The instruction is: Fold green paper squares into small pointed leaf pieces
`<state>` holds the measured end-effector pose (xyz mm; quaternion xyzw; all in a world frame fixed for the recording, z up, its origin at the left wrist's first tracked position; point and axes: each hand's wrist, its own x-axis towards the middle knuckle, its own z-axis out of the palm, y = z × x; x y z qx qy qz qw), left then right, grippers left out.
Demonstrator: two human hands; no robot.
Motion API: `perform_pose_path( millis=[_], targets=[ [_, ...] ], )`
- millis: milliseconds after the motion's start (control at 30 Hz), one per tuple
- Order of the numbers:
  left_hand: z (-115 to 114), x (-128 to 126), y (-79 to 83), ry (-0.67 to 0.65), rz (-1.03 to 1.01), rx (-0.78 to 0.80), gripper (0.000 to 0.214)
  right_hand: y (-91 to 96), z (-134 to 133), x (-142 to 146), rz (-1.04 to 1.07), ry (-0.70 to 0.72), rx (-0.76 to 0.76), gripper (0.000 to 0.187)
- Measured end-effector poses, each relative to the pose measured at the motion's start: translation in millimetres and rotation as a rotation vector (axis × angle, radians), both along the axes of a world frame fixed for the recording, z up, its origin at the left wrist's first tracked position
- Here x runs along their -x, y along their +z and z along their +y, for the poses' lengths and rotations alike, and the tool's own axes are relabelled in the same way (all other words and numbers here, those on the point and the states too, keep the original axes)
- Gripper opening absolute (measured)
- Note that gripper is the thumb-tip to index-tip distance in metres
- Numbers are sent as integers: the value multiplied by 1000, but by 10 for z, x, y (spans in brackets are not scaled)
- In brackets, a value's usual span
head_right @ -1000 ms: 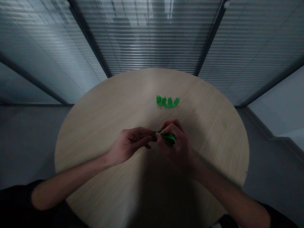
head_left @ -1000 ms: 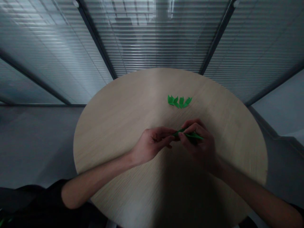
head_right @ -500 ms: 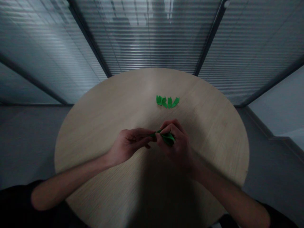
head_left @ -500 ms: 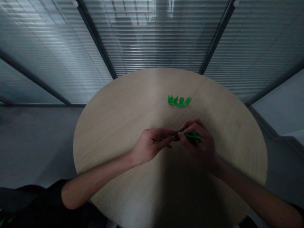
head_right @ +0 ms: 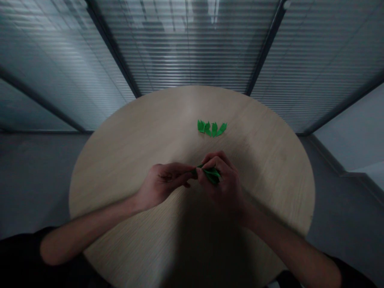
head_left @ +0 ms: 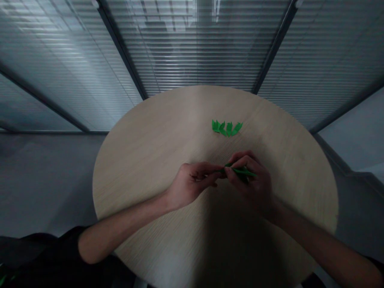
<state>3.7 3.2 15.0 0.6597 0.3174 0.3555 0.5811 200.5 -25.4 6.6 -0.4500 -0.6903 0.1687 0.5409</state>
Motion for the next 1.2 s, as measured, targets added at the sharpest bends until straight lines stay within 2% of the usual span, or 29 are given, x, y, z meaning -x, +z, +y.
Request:
perform_pose_path(
  millis=[333,867,1200],
  targets=[
    [-11,-28,5,52,-26,74,21,3,-14,16,0,12,8,14],
    [2,-20,0,175,30,-32,19,-17,12,-6,-8,37,29,4],
    [5,-28,29,157,49,7,21,-34,22,-11,-18,50,-11,9]
  ],
)
